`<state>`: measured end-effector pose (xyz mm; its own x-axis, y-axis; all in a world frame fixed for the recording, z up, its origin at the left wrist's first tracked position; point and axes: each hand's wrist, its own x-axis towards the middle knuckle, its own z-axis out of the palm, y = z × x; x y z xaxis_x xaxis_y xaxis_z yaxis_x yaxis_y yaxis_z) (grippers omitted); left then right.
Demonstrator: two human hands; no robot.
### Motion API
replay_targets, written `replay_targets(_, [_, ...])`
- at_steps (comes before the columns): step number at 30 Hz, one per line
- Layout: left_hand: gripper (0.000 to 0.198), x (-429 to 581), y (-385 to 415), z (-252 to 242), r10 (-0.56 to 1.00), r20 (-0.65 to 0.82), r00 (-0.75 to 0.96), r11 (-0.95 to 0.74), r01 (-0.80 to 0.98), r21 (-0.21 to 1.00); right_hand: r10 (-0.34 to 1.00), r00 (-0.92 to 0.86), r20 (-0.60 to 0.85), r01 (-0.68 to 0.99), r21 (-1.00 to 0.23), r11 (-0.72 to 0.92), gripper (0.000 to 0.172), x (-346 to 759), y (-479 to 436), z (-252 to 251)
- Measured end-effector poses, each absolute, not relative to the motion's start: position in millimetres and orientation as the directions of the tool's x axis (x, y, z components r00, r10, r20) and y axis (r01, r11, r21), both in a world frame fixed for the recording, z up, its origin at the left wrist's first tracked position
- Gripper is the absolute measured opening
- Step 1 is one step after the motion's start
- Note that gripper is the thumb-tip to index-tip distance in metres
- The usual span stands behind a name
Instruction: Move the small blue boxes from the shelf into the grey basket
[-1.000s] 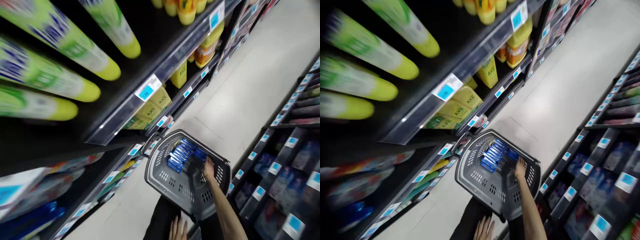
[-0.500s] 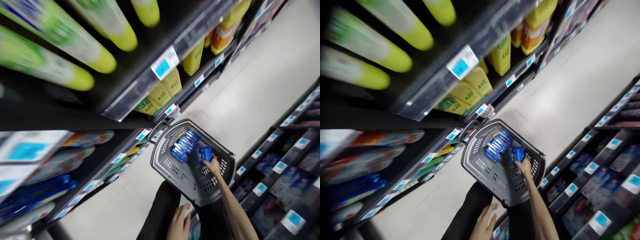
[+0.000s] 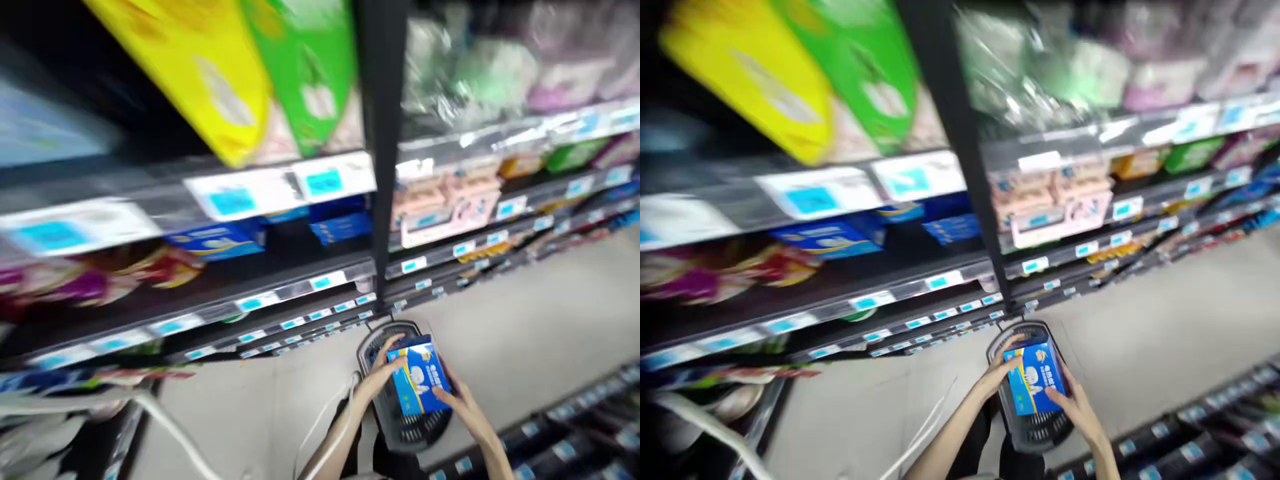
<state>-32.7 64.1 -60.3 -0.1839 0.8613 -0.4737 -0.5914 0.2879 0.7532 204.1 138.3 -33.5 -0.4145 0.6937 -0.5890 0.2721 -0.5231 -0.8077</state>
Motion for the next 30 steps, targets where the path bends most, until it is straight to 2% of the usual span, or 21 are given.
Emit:
replay_targets(2, [0.070, -51, 74, -31, 0.865, -0.400, -0.304, 0.152, -0.600, 0.785, 0.776, -0.385, -0.500, 0.194, -0.866, -0.461, 0.101, 167, 154, -8])
replay_targets(4, [0.071, -68, 76, -6, 0.809, -0.382, -0.446, 0.002, -0.648, 0.762, 0.821, -0.349, -0.451, 0.114, -0.891, -0.441, 0.107, 127, 160, 16])
replay_targets(8, [0.074, -101, 58, 42, 0.684, -0.333, -0.649, -0.239, -0.630, 0.739, 0.775, -0.488, -0.401, 0.117, -0.910, -0.397, 0.111, 57, 150, 69])
replay_targets(15, [0.076, -182, 24, 120, 0.535, -0.111, -0.838, -0.372, -0.352, 0.859, 0.713, -0.682, -0.163, 0.054, -0.983, -0.174, 0.095, -60, 171, 164])
replay_targets(19, [0.075, -219, 23, 130, 0.510, -0.049, -0.859, -0.377, -0.275, 0.884, 0.634, -0.764, -0.117, 0.052, -0.992, -0.119, 0.098, -110, 189, 187])
replay_targets(23, [0.070, -254, 15, 127, 0.520, 0.060, -0.852, -0.268, -0.097, 0.959, 0.574, -0.817, -0.057, 0.072, -0.997, 0.003, 0.090, -131, 200, 200])
replay_targets(26, [0.067, -284, 8, 128, 0.538, 0.201, -0.819, -0.116, 0.165, 0.979, 0.458, -0.887, 0.068, 0.063, -0.962, 0.266, 0.093, -146, 211, 212])
replay_targets(30, [0.061, -320, 14, 133, 0.542, 0.290, -0.789, 0.044, 0.371, 0.927, 0.355, -0.919, 0.169, 0.114, -0.750, 0.651, 0.094, -179, 231, 220])
